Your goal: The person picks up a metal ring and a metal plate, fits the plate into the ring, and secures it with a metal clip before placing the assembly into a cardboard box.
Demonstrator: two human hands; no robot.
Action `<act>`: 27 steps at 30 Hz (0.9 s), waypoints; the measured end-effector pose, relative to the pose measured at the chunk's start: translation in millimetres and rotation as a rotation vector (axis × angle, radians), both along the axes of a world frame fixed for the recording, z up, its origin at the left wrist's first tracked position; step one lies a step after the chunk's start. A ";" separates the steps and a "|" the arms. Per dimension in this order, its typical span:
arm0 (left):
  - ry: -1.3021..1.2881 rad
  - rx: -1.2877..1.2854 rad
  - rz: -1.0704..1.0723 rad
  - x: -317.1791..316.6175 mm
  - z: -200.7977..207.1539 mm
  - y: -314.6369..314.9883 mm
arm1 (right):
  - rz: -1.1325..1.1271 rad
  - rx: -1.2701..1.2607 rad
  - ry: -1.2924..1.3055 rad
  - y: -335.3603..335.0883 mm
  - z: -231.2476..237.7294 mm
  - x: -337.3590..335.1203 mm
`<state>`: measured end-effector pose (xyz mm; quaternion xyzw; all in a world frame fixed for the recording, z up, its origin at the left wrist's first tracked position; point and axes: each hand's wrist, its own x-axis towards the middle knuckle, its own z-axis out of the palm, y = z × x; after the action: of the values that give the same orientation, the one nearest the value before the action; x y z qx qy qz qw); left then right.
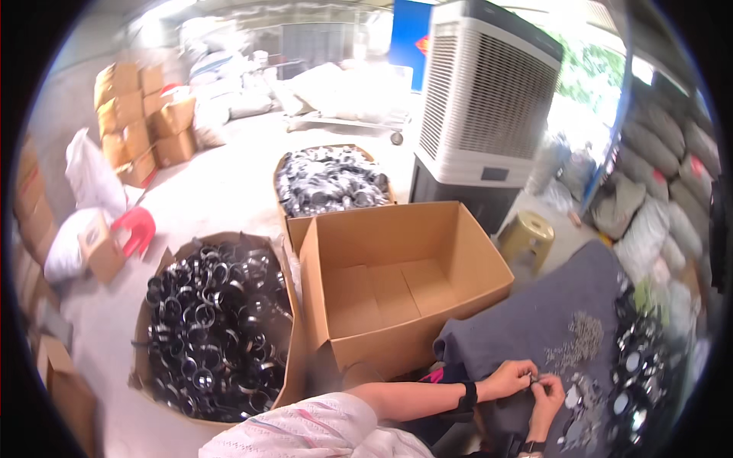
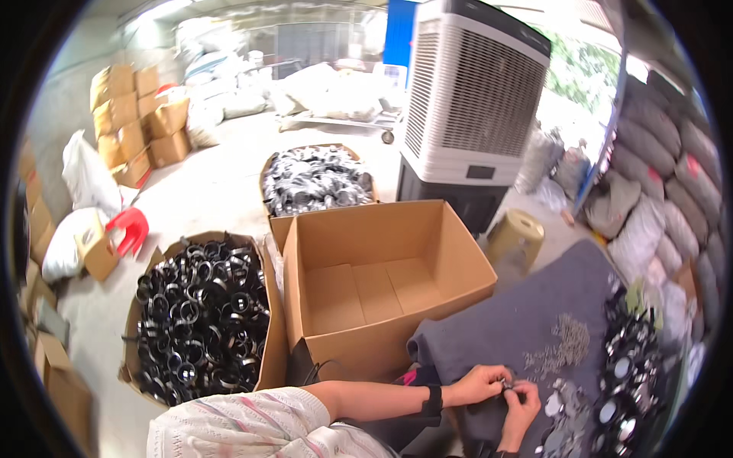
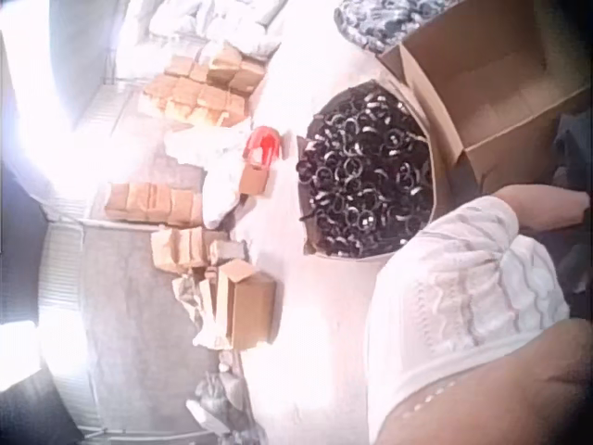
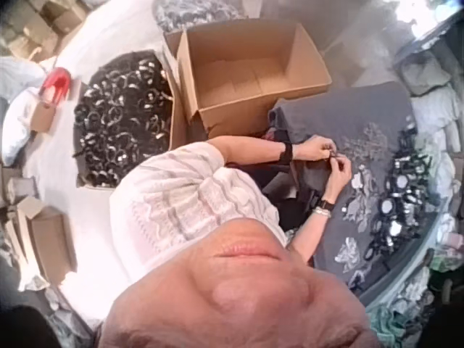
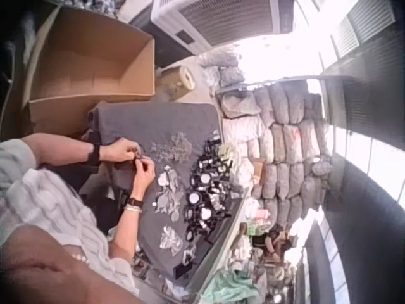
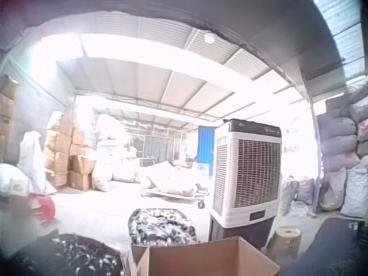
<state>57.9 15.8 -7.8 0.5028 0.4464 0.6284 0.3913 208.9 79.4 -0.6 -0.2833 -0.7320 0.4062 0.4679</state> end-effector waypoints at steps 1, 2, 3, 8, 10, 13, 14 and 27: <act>-0.004 -0.090 -0.008 -7.6 0.4 -4.6 | 0.063 -0.073 0.028 -8.1 9.6 -9.6; -0.010 -0.069 0.029 -12.7 -5.3 -4.7 | 0.109 -0.074 0.039 -6.3 8.6 -16.9; 0.008 0.001 0.049 -18.9 -10.9 -5.1 | 0.135 -0.040 0.008 -1.6 4.4 -20.3; -0.197 -0.199 -0.165 -32.5 12.8 -12.9 | 0.099 0.101 -0.064 3.1 10.1 -24.5; -0.249 -0.230 -0.169 -30.5 13.3 -10.2 | 0.094 0.097 -0.076 8.2 4.5 -23.3; -0.308 -0.291 -0.134 -26.6 13.5 -11.0 | 0.090 0.076 -0.059 12.1 2.5 -24.2; -0.313 -0.315 -0.097 -25.4 18.1 -13.5 | 0.080 0.077 -0.077 13.0 2.9 -24.5; -0.276 -0.360 -0.093 -29.7 16.7 -24.1 | 0.004 0.103 -0.075 -6.0 4.3 -28.4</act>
<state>28.2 -8.2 8.9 0.3540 0.4699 0.5828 0.5605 180.5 73.4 3.7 -0.2721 -0.7696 0.3582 0.4532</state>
